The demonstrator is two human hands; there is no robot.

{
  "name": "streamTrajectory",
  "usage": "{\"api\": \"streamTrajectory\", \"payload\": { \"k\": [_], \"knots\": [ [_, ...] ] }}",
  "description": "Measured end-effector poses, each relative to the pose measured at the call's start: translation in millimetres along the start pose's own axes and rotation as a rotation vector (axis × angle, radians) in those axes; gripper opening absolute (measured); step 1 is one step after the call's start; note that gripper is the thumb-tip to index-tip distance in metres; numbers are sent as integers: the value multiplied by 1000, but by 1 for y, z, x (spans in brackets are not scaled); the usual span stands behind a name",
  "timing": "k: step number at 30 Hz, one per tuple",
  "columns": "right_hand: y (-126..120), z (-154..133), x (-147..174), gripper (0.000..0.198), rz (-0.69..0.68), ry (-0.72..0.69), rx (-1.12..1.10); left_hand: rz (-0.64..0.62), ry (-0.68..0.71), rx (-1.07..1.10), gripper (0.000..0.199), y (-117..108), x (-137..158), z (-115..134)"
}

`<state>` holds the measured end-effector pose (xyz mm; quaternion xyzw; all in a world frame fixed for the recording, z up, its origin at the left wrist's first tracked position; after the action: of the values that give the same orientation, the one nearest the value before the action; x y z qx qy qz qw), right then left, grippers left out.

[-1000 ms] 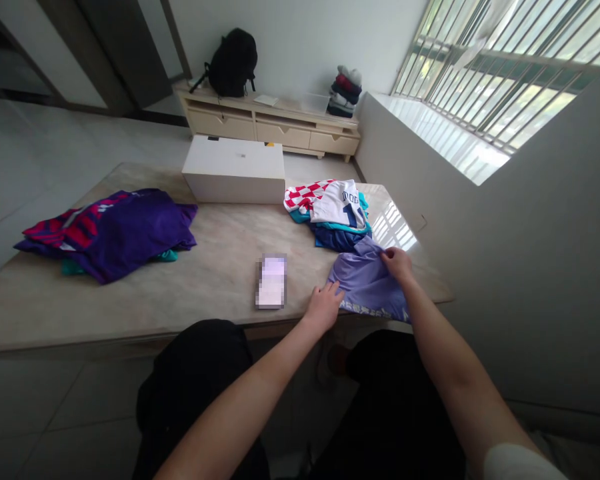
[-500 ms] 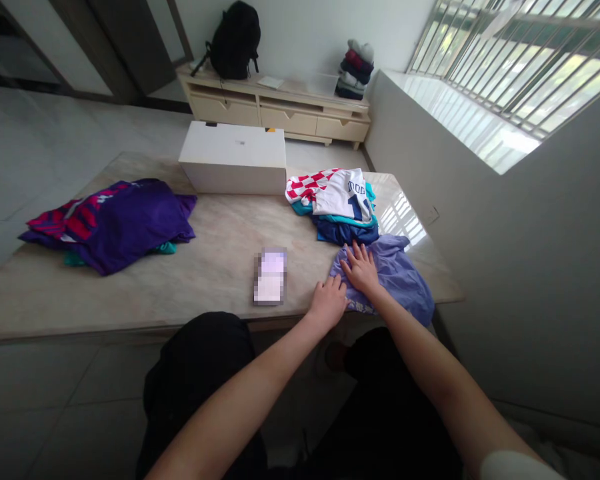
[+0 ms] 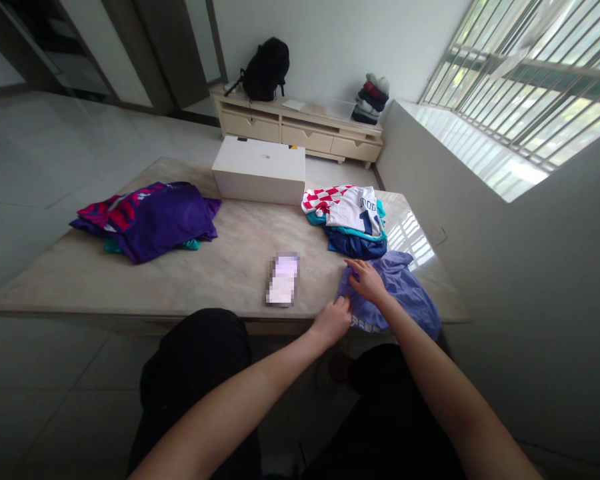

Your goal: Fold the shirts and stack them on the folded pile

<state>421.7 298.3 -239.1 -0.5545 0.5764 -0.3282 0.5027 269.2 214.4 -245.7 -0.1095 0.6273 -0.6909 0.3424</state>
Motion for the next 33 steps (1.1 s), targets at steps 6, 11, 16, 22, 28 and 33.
{"api": "streamTrajectory", "payload": {
  "k": [6, 11, 16, 22, 28, 33],
  "knots": [
    [-12, -4, -12, 39, -147, -49, -20, 43, -134, 158, 43, -24, 9, -34],
    [-33, -9, -16, 21, -110, 17, -73, 100, -633, 912, 50, -38, 11, -88],
    [-70, -13, -12, 35, -29, 81, -166, 16, -623, 1166, 42, -58, 8, -95],
    [-154, -1, -79, 31, 4, 28, -211, 57, -533, 1091, 29, -131, -78, -130],
    [-312, 16, -223, 41, 290, 30, -134, 408, -203, 816, 33, -295, -268, -188],
    [-401, 14, -287, 56, 584, -44, -81, 711, 73, 423, 58, -385, -335, -197]
  ]
}}
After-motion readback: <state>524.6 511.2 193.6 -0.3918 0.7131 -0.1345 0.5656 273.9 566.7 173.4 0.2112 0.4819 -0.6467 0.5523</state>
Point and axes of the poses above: each hand's wrist, its own x-axis away from the middle knuckle, its own y-axis out of the palm, z = x × y, the point moved 4 cm from there along -x, towards the middle knuckle, and after that the axes turned 9 degrees about z, right-handed, at the moved point
